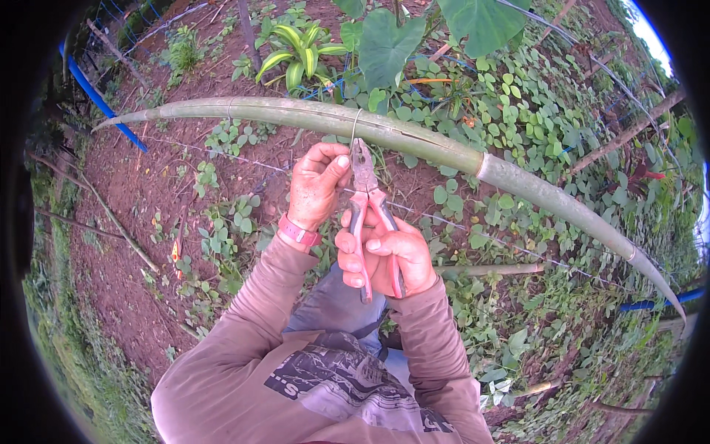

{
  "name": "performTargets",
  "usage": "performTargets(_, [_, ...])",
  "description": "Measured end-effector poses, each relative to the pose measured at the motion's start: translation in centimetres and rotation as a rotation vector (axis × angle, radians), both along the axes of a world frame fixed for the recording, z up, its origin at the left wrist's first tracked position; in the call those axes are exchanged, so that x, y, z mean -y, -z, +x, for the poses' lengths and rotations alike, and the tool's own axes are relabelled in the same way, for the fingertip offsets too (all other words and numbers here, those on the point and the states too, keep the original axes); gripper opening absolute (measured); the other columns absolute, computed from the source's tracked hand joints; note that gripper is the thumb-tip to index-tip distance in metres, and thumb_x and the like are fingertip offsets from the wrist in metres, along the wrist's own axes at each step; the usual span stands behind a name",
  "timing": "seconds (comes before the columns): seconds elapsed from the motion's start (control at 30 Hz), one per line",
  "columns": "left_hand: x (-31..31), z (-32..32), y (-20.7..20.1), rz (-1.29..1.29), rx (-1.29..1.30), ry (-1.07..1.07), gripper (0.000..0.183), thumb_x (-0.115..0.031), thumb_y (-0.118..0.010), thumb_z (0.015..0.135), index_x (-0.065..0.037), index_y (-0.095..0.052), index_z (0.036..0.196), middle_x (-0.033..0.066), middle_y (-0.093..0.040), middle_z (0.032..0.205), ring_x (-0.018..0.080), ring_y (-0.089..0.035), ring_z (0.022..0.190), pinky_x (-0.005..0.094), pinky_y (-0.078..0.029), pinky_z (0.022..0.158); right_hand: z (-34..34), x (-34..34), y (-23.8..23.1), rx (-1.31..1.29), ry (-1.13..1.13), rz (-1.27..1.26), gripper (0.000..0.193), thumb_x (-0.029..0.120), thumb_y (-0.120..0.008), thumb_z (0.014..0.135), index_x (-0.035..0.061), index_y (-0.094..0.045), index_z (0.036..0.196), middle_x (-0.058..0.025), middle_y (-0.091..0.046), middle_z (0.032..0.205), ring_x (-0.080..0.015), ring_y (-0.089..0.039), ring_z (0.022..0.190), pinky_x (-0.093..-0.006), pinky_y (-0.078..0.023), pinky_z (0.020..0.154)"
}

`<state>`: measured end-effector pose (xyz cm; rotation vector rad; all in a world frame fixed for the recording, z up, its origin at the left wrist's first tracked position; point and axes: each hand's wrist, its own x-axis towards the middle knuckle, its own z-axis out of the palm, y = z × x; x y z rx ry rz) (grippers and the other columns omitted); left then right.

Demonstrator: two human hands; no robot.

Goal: The person secures long bamboo poles to a horizontal wire in a garden using a pair of pliers and thin wire, twisting the wire to fix the bamboo in place.

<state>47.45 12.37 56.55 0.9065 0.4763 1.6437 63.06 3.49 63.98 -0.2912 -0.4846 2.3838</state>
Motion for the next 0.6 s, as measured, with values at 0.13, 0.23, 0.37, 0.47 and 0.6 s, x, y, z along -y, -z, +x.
performTargets(0.13, [0.1,2.0,-0.1,-0.041,0.033,0.015,0.013,-0.006,-0.064,0.096,-0.004,-0.059,0.108,0.0020,-0.062,0.083,0.0081,-0.053,0.068,0.0213,-0.044,0.059,-0.1,-0.1,0.0,-0.043,0.023,-0.038,0.049,0.006,-0.060,0.080,0.0041,-0.048,0.127,-0.0132,-0.053,0.098,-0.0244,-0.054,0.077,-0.0395,-0.047,0.064])
performTargets(0.23, [-1.1,3.8,1.9,0.000,0.195,0.024,0.017,-0.008,-0.066,0.095,-0.005,-0.058,0.110,0.0019,-0.063,0.084,0.0077,-0.054,0.068,0.0214,-0.046,0.060,-1.5,0.1,-0.1,-0.022,0.075,0.003,0.051,0.005,-0.059,0.081,0.0050,-0.046,0.130,-0.0137,-0.053,0.099,-0.0247,-0.054,0.079,-0.0391,-0.047,0.064])
performTargets(0.37, [-1.4,4.8,2.2,0.201,0.548,0.288,0.024,-0.008,-0.068,0.093,-0.005,-0.056,0.113,0.0065,-0.062,0.097,0.0117,-0.054,0.072,0.0245,-0.047,0.064,-3.1,0.4,0.2,0.153,0.197,0.112,0.058,0.002,-0.057,0.084,0.0089,-0.040,0.139,-0.0145,-0.053,0.099,-0.0244,-0.055,0.080,-0.0399,-0.050,0.065])
performTargets(0.47, [-2.5,5.9,3.8,0.117,0.718,0.363,0.031,-0.008,-0.072,0.088,-0.008,-0.057,0.115,0.0109,-0.058,0.105,0.0171,-0.052,0.074,0.0273,-0.044,0.067,-4.7,0.6,0.7,0.278,0.283,0.257,0.050,0.000,-0.052,0.087,0.0066,-0.040,0.135,-0.0119,-0.053,0.094,-0.0217,-0.055,0.079,-0.0383,-0.051,0.065])
performTargets(0.6, [-2.9,8.1,2.9,0.181,0.765,0.467,0.017,-0.015,-0.055,0.102,-0.012,-0.060,0.119,0.0054,-0.057,0.097,0.0099,-0.046,0.069,0.0250,-0.040,0.062,-5.0,-0.3,2.0,0.957,0.448,0.726,0.037,0.000,-0.052,0.084,-0.0030,-0.041,0.119,-0.0080,-0.051,0.082,-0.0204,-0.056,0.067,-0.0370,-0.050,0.061])
